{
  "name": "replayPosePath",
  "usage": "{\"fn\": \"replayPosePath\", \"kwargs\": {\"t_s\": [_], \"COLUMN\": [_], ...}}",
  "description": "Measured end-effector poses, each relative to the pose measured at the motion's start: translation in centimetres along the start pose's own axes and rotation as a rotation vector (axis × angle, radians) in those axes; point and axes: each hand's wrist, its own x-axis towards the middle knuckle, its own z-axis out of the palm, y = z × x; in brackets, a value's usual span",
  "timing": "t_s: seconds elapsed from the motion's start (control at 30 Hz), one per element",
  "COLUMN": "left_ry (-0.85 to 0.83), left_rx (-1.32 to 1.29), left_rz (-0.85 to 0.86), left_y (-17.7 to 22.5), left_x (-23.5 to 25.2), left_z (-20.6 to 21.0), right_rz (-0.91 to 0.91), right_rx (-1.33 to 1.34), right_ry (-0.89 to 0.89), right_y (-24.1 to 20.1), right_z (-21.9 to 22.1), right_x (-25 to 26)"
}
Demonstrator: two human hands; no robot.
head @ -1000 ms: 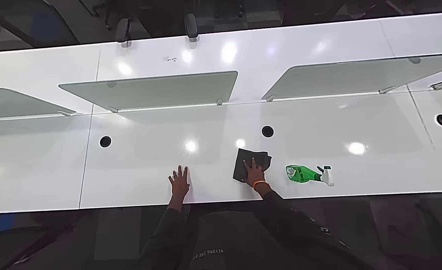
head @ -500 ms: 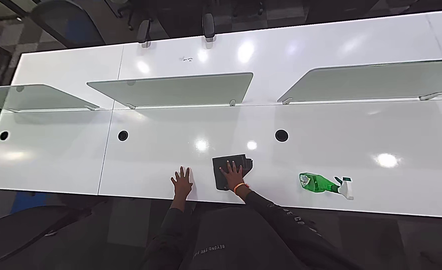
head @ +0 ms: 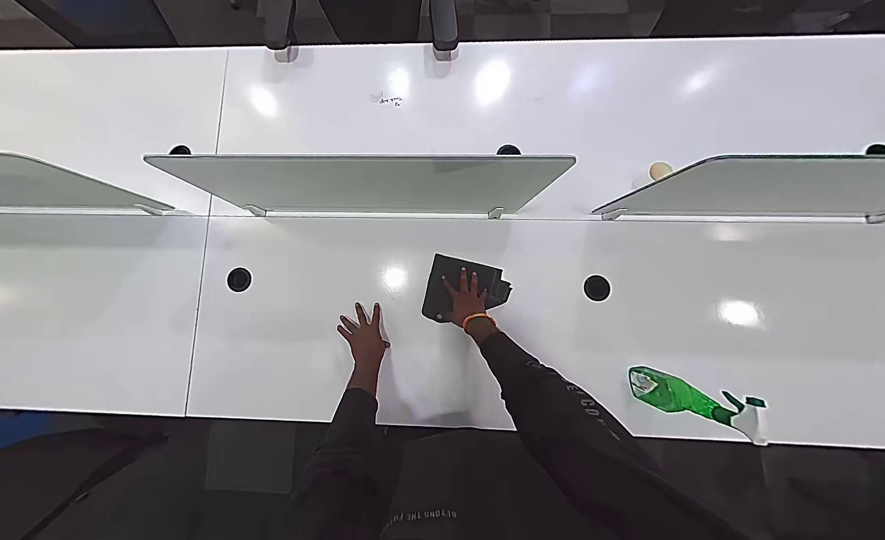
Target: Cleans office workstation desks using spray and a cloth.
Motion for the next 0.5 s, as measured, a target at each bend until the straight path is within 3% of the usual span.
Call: {"fn": "replayPosePath", "kwargs": {"t_s": [0.27, 0.37, 0.5], "left_ry": [-0.114, -0.123, -0.135], "left_rx": [0.015, 0.018, 0.010], "left_rz": [0.076, 0.091, 0.105], "left_y": [-1.0, -1.0, -1.2], "left_x": [1.9, 2.2, 2.1], "left_z": [-1.2, -1.1, -1.3], "right_rz": [0.078, 0.104, -0.044], "right_rx": [0.114, 0.080, 0.047], "right_ry": [0.180, 0.164, 0.173], "right_y": [-2.8, -4.4, -9.7], "right_z": [-6.9, -8.5, -8.1], "right_x": [7.7, 10.5, 10.5]}}
